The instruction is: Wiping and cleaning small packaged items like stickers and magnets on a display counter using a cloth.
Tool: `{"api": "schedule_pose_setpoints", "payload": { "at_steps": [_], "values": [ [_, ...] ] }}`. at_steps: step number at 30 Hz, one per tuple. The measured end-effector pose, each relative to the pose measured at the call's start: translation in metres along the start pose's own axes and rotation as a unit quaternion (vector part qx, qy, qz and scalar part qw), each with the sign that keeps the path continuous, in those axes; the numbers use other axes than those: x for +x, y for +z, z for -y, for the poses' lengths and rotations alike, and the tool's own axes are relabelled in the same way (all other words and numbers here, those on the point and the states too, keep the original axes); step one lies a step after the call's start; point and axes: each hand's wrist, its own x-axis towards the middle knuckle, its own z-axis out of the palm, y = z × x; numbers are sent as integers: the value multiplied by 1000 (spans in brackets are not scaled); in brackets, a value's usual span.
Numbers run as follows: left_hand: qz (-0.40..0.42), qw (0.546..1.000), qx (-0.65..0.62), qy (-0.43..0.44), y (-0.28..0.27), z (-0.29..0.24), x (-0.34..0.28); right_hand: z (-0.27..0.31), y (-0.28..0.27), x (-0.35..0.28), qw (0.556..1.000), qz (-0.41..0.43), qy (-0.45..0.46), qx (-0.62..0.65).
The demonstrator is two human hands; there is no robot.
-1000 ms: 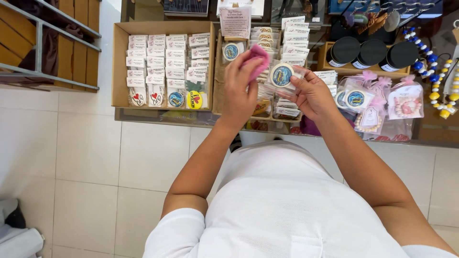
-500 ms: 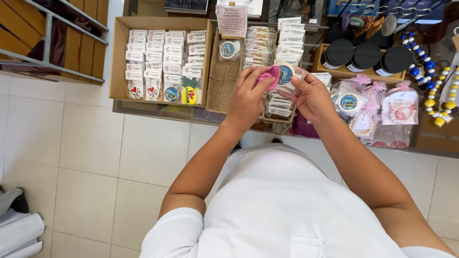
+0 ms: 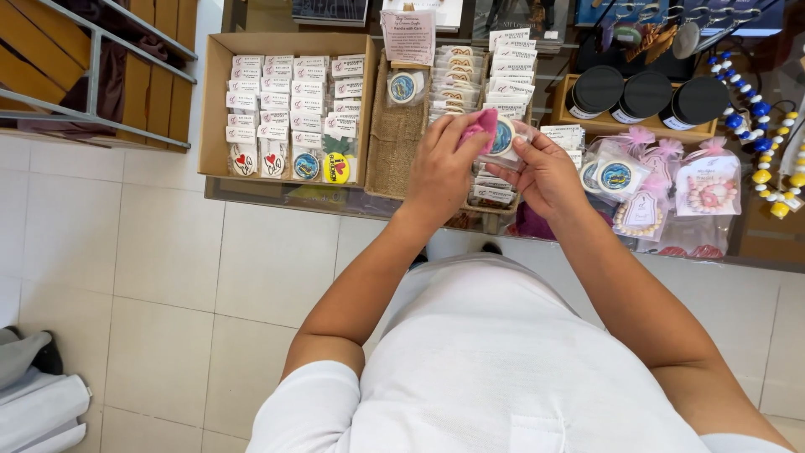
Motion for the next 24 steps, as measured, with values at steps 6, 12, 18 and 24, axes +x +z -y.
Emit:
{"api": "schedule_pose_setpoints", "payload": {
  "at_steps": [6,12,18,24],
  "values": [
    [34,997,8,63,14,19,-14,-18,5,6,999,33,-8,-29],
    [19,1000,-5,-20,-14,47,-5,-21,19,4,998,10,13,-58],
    [29,988,-154,-9,-20,84,5,-32,27,12,978,117,10,-172],
    [271,717,-565,-305,-15,128,-9,-19,53,13,968,114,20,-221]
  ]
}}
